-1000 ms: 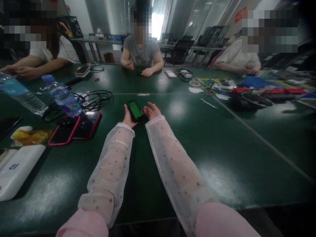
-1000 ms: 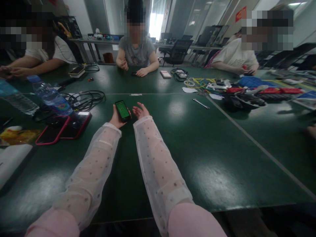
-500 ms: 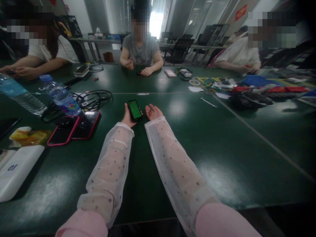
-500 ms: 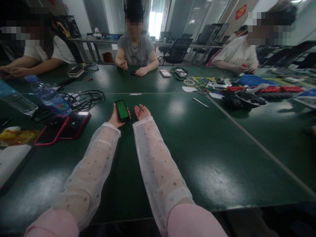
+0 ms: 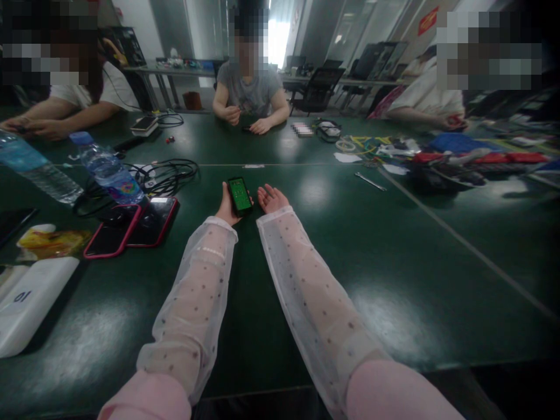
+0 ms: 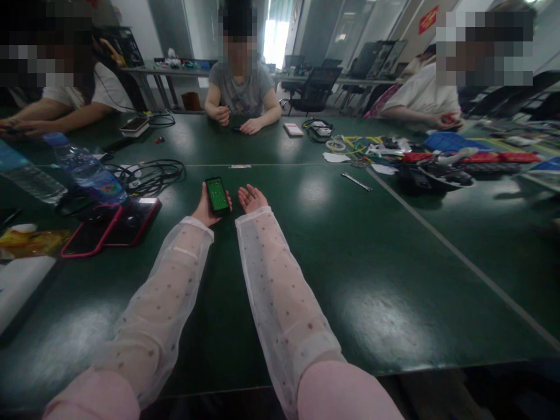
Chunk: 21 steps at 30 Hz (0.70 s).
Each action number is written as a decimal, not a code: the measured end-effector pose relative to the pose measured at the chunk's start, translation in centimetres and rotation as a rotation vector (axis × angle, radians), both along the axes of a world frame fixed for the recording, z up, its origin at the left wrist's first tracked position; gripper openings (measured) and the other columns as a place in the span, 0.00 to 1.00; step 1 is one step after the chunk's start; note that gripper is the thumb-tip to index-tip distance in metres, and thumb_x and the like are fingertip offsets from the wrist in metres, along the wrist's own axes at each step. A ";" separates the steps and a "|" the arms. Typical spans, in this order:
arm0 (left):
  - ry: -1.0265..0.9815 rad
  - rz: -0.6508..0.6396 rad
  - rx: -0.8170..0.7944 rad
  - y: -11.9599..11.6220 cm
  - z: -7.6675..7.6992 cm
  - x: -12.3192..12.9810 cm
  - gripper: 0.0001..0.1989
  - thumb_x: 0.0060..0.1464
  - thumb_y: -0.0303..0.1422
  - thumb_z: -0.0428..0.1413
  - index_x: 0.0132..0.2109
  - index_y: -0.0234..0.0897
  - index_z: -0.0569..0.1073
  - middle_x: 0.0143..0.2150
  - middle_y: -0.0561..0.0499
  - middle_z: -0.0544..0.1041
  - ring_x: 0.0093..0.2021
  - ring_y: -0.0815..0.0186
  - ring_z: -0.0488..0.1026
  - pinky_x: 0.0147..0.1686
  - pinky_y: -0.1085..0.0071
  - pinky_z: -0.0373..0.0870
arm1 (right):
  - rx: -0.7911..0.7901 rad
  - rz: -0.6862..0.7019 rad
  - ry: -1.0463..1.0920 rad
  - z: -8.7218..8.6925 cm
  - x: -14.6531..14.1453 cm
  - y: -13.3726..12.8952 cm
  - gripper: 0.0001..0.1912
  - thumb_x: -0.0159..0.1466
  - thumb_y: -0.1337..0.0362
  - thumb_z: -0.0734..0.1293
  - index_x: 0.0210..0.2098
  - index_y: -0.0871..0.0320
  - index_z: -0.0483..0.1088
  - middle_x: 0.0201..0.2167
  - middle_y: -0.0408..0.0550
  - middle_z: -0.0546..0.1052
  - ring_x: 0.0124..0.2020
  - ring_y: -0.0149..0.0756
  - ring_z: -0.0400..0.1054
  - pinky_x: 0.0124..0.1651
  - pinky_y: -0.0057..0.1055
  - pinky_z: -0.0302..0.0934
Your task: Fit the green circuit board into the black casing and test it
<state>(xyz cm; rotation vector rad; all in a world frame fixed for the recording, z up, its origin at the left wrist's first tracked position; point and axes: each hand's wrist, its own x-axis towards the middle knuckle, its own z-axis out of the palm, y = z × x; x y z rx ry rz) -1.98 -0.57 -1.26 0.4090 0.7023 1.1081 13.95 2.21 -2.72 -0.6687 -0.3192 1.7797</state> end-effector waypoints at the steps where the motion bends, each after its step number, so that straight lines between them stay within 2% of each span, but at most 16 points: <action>1: 0.001 0.003 -0.003 -0.1 0.1 0.0 0.39 0.50 0.64 0.37 0.40 0.33 0.73 0.27 0.45 0.75 0.29 0.64 0.73 0.33 0.67 0.72 | -0.004 -0.001 -0.001 0.0 0.0 0.0 0.12 0.68 0.63 0.54 0.39 0.57 0.67 0.32 0.47 0.77 0.35 0.30 0.73 0.36 0.26 0.71; 8: -0.006 0.014 -0.006 -0.4 0.5 0.2 0.39 0.51 0.64 0.37 0.41 0.32 0.73 0.27 0.45 0.75 0.29 0.64 0.73 0.34 0.67 0.72 | -0.003 0.006 -0.004 0.1 0.0 -0.1 0.12 0.68 0.62 0.54 0.41 0.56 0.67 0.33 0.46 0.77 0.35 0.30 0.73 0.39 0.28 0.71; 21: 0.044 0.014 0.002 -0.3 0.4 0.2 0.41 0.51 0.64 0.36 0.45 0.33 0.72 0.29 0.45 0.75 0.32 0.63 0.73 0.35 0.67 0.71 | -0.005 0.005 -0.006 0.0 0.1 -0.2 0.12 0.68 0.62 0.54 0.39 0.56 0.68 0.32 0.46 0.77 0.34 0.30 0.73 0.36 0.27 0.71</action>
